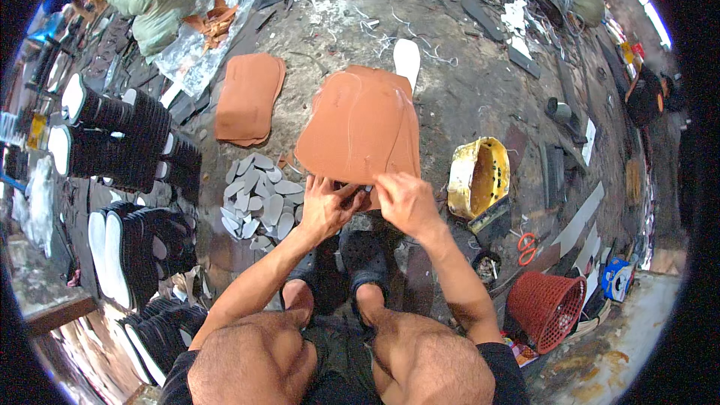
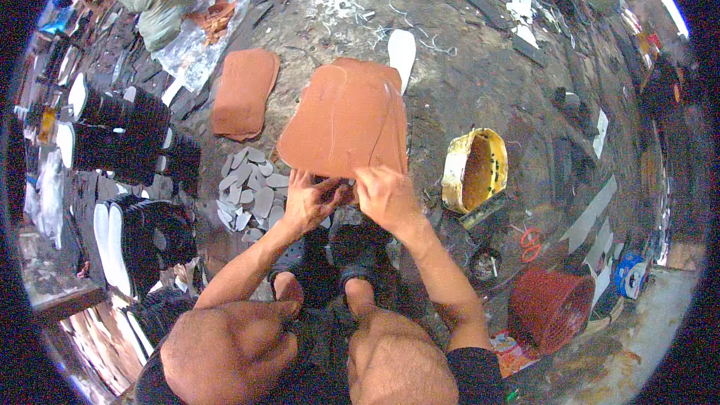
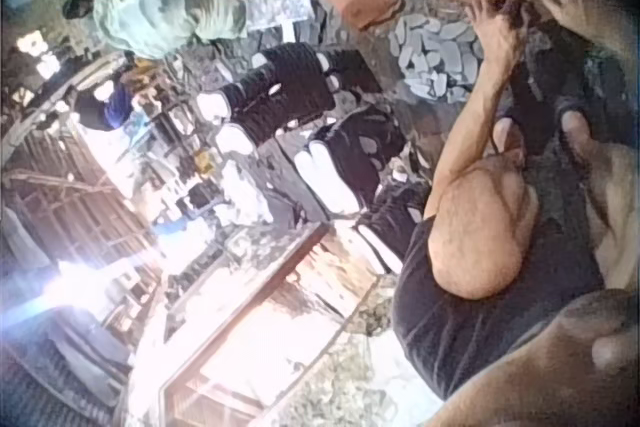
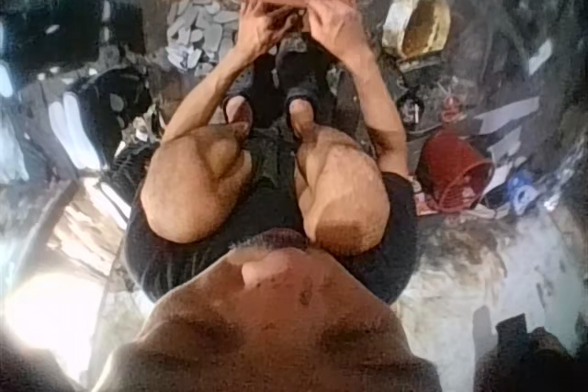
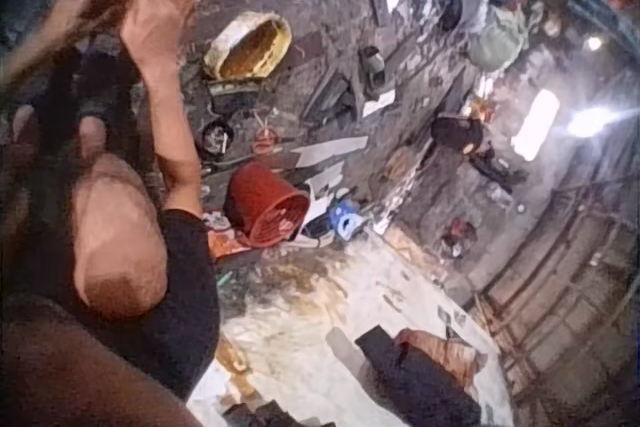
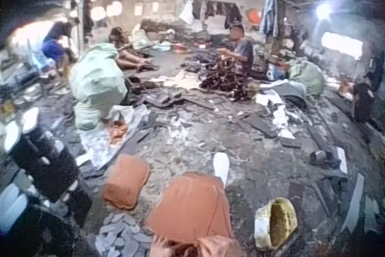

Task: The person sits on the floor and repeatedly smooths the edges of stacked reddish-brown leather pieces using a small white tool. They lift, align, and rub the edges of the stack, occasionally flipping the stack over to work on different sides.

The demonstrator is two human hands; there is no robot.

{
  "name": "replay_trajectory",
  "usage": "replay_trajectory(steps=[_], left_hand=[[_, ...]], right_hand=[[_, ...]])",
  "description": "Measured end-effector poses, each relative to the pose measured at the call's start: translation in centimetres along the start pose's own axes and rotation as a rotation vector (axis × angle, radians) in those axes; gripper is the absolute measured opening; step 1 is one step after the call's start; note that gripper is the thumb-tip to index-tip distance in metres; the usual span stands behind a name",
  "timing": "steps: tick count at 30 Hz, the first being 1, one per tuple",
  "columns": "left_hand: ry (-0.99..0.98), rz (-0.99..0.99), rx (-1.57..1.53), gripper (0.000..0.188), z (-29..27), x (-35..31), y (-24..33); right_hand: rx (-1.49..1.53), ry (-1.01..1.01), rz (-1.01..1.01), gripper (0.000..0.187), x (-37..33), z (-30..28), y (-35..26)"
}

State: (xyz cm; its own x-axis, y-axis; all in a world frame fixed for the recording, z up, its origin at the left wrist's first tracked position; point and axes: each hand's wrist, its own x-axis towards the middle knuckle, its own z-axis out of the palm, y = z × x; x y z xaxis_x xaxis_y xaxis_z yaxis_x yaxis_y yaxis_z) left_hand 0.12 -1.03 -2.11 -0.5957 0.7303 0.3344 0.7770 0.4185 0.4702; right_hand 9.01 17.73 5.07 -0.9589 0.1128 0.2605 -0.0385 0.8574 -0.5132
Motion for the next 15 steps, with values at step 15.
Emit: replay_trajectory(steps=[15], left_hand=[[-0.018, 0.01, -0.036, 0.042, -0.1, 0.0, -0.3]], right_hand=[[0.119, -0.133, 0.013, 0.03, 1.0, 0.2, 0.5]])
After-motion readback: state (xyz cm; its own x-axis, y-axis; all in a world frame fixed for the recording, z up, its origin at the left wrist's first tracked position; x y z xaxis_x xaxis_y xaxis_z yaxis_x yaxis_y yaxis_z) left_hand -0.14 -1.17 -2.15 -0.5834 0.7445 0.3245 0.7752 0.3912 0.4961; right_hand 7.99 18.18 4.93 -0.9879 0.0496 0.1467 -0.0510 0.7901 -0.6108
